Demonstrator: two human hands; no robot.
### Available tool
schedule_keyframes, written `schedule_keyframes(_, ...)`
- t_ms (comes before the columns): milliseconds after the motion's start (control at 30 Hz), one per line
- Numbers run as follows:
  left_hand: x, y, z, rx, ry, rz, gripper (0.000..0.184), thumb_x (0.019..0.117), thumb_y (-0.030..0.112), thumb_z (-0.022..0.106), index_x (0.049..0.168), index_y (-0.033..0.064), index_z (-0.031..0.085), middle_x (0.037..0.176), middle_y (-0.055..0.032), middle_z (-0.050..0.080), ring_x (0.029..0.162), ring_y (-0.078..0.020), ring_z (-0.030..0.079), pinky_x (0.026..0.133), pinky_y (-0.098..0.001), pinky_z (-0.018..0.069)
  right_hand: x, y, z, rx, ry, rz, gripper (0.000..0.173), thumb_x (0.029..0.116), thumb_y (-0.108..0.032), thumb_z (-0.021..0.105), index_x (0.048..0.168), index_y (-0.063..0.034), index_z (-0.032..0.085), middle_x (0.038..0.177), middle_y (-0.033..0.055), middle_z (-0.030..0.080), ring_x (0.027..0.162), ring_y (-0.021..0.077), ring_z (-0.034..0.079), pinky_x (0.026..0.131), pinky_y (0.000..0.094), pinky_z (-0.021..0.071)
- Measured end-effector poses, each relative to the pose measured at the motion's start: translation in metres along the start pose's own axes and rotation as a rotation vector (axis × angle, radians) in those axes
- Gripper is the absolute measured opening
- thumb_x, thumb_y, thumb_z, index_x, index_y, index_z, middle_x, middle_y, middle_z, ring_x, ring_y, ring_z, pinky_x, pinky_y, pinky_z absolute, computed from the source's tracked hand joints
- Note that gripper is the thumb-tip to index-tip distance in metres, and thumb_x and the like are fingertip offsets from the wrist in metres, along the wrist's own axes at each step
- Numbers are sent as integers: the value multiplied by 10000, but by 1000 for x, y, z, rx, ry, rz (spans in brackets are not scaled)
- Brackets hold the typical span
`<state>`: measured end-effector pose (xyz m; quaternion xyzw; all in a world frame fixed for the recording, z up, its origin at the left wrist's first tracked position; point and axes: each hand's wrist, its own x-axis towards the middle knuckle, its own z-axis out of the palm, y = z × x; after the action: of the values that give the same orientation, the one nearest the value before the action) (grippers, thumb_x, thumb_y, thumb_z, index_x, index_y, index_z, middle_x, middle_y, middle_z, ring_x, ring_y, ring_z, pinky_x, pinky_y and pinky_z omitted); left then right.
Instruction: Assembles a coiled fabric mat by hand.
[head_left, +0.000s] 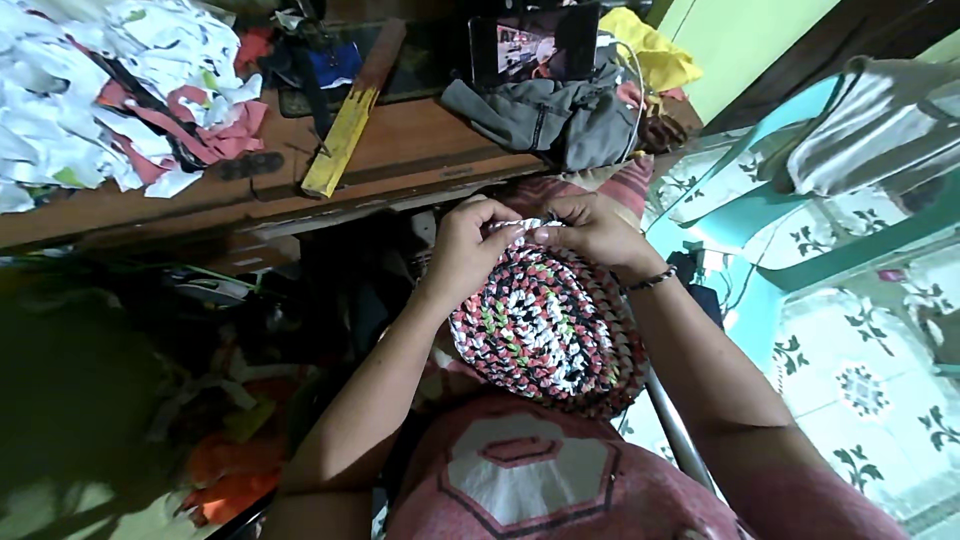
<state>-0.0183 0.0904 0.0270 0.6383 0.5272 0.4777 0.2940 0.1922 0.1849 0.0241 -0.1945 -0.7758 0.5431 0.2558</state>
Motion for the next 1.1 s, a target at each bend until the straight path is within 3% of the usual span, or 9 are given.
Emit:
schedule_keyframes(200, -3, 0, 1, -43, -37, 4, 139, 974, 85, 665, 1108, 49, 660, 968, -37, 712, 855, -78, 678, 779, -265, 574, -2, 0, 1, 30, 44, 8, 97, 974, -168, 647, 964, -81, 690, 829, -84, 679, 707, -37, 595, 651, 164, 509)
schedule_keyframes(267, -3, -1, -1, -75, -47, 16, 156, 985, 59, 644, 1139, 45, 623, 933, -27, 707, 810, -62, 670, 730, -235, 567, -6, -1, -1, 93, 86, 67, 167, 1022, -199, 549, 1064, -109, 682, 932, -95, 699, 811, -37, 630, 737, 171, 542)
schedule_keyframes(333, -4, -3, -4, -104, -59, 51, 114, 989, 38, 616, 1096, 33, 655, 961, -22, 700, 818, -53, 654, 737, -222, 556, -10, -2, 2, 123, 192, 148, 293, 1077, -288, 422, 1045, -151, 679, 931, -111, 693, 852, -41, 634, 773, 180, 542)
schedule_keyframes(400, -4, -5, -7, -145, -88, 87, 126, 984, 22, 595, 1062, 21, 694, 994, -24, 710, 868, -57, 661, 784, -232, 565, -15, 0, 1, 181, 251, 234, 441, 1102, -338, 336, 1192, -97, 694, 1100, -25, 732, 1028, 45, 670, 925, 276, 560)
schedule_keyframes(500, -3, -4, -10, -216, -116, 72, 180, 909, 9, 714, 1088, 21, 693, 1006, -45, 731, 893, -96, 695, 800, -264, 595, -19, 8, 1, 228, 308, 281, 432, 1096, -342, 362, 1188, -93, 703, 1083, 1, 737, 973, 68, 685, 859, 281, 580)
schedule_keyframes(600, -5, 1, -9, -220, -83, 43, 230, 857, -4, 781, 1069, 18, 694, 981, -52, 741, 882, -102, 709, 806, -268, 606, -19, 6, 1, 237, 259, 226, 356, 1087, -227, 374, 1154, -101, 700, 1029, -47, 729, 903, 9, 671, 808, 220, 571)
schedule_keyframes(733, -6, 6, -10, -263, -55, 95, 189, 871, -11, 758, 1050, 1, 698, 977, -53, 741, 894, -99, 707, 825, -265, 602, -19, 7, -3, 320, 173, 108, 333, 1082, -106, 376, 1182, -97, 694, 1088, -55, 743, 926, -7, 683, 816, 189, 577)
schedule_keyframes(867, -8, 13, -13, -320, -33, 124, 173, 873, -27, 736, 1037, 4, 689, 962, -33, 728, 885, -84, 693, 822, -252, 594, -22, 12, -7, 317, 83, 29, 279, 1053, -48, 411, 1113, -114, 675, 976, -94, 715, 859, -28, 658, 784, 172, 562)
schedule_keyframes(1100, -10, 20, -12, -371, -42, 177, 154, 879, -38, 725, 1025, 0, 693, 960, -34, 726, 880, -91, 692, 822, -259, 596, -26, 0, 7, 344, 46, -28, 225, 1006, -27, 474, 1063, -70, 687, 904, -54, 718, 797, -11, 659, 740, 185, 574)
